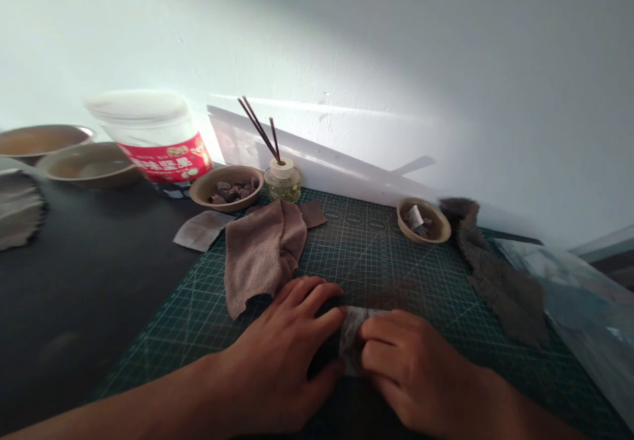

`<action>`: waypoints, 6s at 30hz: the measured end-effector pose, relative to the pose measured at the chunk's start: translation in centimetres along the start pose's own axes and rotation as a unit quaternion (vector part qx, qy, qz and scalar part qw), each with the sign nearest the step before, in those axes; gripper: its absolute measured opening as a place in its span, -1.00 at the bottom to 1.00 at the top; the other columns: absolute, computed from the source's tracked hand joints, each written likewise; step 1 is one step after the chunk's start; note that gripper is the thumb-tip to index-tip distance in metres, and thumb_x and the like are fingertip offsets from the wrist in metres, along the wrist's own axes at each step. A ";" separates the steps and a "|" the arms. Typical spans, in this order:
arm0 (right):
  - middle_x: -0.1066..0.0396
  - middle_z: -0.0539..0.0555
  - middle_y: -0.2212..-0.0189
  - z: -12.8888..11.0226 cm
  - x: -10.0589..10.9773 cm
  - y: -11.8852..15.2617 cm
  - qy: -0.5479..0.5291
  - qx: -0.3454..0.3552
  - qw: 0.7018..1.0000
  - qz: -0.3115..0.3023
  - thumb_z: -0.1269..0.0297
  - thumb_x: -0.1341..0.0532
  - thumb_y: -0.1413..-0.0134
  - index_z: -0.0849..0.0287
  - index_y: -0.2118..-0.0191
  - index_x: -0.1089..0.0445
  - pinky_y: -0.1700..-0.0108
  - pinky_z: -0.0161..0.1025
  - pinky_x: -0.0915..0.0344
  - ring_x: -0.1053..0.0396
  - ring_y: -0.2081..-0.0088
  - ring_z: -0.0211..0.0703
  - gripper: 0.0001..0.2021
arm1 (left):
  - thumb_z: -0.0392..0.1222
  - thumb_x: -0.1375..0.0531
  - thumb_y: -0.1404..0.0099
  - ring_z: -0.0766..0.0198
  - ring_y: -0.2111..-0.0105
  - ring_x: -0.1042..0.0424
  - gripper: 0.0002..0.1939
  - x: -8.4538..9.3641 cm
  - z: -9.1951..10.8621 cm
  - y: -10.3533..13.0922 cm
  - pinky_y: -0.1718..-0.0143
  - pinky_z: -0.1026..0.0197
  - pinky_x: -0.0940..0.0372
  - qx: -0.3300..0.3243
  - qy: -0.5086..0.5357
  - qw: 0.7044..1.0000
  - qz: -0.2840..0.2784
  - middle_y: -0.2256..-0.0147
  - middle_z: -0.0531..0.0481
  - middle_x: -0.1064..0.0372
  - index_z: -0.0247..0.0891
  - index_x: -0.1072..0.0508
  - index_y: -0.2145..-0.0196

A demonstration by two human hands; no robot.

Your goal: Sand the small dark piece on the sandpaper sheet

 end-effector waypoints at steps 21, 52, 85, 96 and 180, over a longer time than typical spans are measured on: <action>-0.44 -0.02 0.23 1.1 1.1 -0.6 0.035 -0.032 0.999 0.010 0.55 -0.21 -0.20 0.15 0.32 -0.36 0.13 -0.20 -0.18 -0.35 0.20 -0.17 -0.85 | -0.14 -0.24 -0.23 -0.11 -0.28 -0.12 -0.56 -0.1 -0.2 0.0 -0.29 -0.25 -0.15 0.005 0.001 1.000 0.004 -0.23 -0.05 -0.25 -0.10 -0.41 -0.07; -0.42 -0.02 0.27 1.0 0.5 -0.6 0.021 -0.042 0.999 -0.020 0.56 -0.20 -0.21 0.15 0.35 -0.35 0.13 -0.19 -0.20 -0.34 0.22 -0.17 -0.83 | -0.15 -0.25 -0.21 -0.13 -0.26 -0.14 -0.58 0.0 -0.1 -0.1 -0.26 -0.25 -0.20 0.004 0.013 1.000 -0.001 -0.23 -0.07 -0.26 -0.11 -0.43 -0.05; -0.43 -0.01 0.22 1.0 1.0 -0.9 0.031 -0.030 0.999 0.007 0.53 -0.21 -0.23 0.14 0.31 -0.36 0.12 -0.18 -0.17 -0.34 0.20 -0.16 -0.86 | -0.14 -0.26 -0.20 -0.12 -0.25 -0.15 -0.56 0.0 -0.2 -0.2 -0.24 -0.22 -0.20 -0.011 -0.006 1.000 0.018 -0.21 -0.07 -0.27 -0.11 -0.43 -0.06; -0.42 -0.02 0.26 0.7 1.2 -0.8 0.020 -0.026 0.999 0.000 0.51 -0.23 -0.23 0.15 0.34 -0.38 0.15 -0.20 -0.17 -0.33 0.23 -0.19 -0.86 | -0.13 -0.25 -0.22 -0.13 -0.25 -0.14 -0.59 0.1 -0.1 -0.2 -0.25 -0.23 -0.19 -0.010 -0.013 1.000 0.013 -0.21 -0.09 -0.26 -0.13 -0.43 -0.04; -0.43 -0.06 0.28 0.0 0.0 -0.3 -0.042 0.012 0.994 -0.104 0.54 -0.25 -0.19 0.13 0.34 -0.38 0.18 -0.26 -0.21 -0.36 0.25 -0.23 -0.84 | -0.10 -0.26 -0.23 -0.15 -0.23 -0.16 -0.57 0.4 0.2 -0.2 -0.22 -0.25 -0.22 -0.026 -0.004 0.999 0.021 -0.18 -0.12 -0.28 -0.15 -0.43 -0.06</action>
Point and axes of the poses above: each hand's wrist, its own y-axis away from the middle knuckle, its own x-axis out of the back of the hand, z = x × y, the point moved 9 cm from there along -y, towards the middle knuckle
